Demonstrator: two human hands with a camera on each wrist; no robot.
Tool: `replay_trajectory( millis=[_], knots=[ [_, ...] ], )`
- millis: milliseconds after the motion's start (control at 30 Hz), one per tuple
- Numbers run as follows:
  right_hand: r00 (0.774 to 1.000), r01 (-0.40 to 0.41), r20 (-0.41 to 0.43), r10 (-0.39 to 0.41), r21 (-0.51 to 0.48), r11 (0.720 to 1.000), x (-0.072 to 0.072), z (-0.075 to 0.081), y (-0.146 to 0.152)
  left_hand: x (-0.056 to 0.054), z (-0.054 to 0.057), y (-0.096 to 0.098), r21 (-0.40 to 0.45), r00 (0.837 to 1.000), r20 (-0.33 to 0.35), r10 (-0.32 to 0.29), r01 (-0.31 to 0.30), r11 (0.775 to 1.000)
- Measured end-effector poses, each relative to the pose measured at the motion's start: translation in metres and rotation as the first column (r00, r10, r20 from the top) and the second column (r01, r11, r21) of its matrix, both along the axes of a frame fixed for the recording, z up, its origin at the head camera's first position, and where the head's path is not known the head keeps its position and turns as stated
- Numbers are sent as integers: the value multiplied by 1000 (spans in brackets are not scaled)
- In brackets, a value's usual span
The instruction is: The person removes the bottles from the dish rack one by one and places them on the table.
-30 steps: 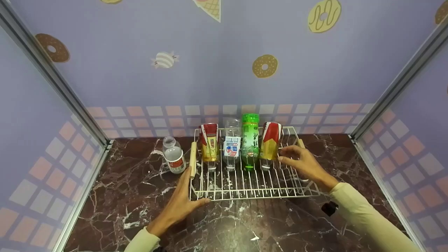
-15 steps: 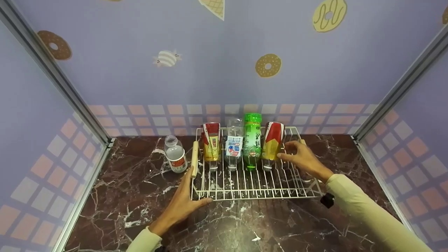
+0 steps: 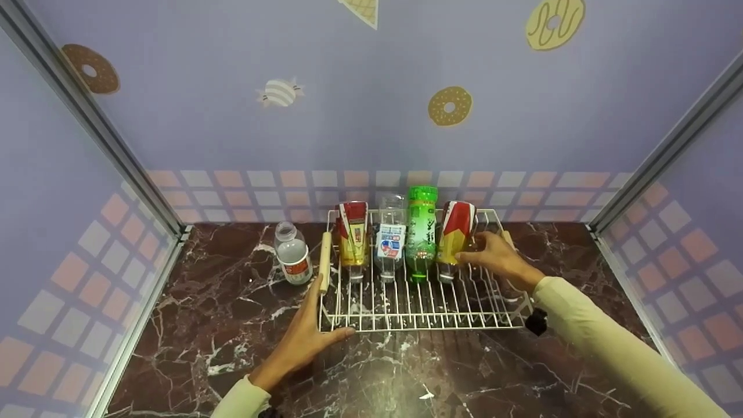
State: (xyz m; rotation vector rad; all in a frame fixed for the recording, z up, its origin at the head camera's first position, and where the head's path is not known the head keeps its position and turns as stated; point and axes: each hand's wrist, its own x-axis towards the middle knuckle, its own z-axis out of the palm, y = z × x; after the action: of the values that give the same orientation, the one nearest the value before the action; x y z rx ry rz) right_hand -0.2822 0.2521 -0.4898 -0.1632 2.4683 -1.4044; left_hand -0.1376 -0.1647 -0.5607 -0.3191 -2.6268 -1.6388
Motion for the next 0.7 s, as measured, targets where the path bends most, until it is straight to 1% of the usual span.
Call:
replay_trajectory(
  millis=[67, 167, 267, 400, 533, 700],
  knots=[
    [1000, 3, 22, -3, -6, 1000, -2, 1, -3, 0, 0, 0, 3, 1000, -8, 0, 0, 1000],
    [999, 7, 47, -7, 5, 1000, -6, 2, -5, 0, 1, 0, -1, 1000, 0, -1, 1, 1000],
    [999, -13, 53, 12, 24, 1000, -9, 0, -6, 0, 1, 0, -5, 1000, 17, 1, -1, 1000],
    [998, -40, 53, 38, 48, 998, -12, -4, -6, 0, 1, 0, -4, 1000, 21, 5, -5, 1000],
    [996, -49, 73, 46, 44, 998, -15, -7, -7, -1, 0, 0, 6, 1000, 9, 5, -5, 1000],
    [994, -57, 93, 55, 12, 998, -15, -7, -9, 0, 0, -1, 2, 1000, 6, 4, -4, 1000]
  ],
)
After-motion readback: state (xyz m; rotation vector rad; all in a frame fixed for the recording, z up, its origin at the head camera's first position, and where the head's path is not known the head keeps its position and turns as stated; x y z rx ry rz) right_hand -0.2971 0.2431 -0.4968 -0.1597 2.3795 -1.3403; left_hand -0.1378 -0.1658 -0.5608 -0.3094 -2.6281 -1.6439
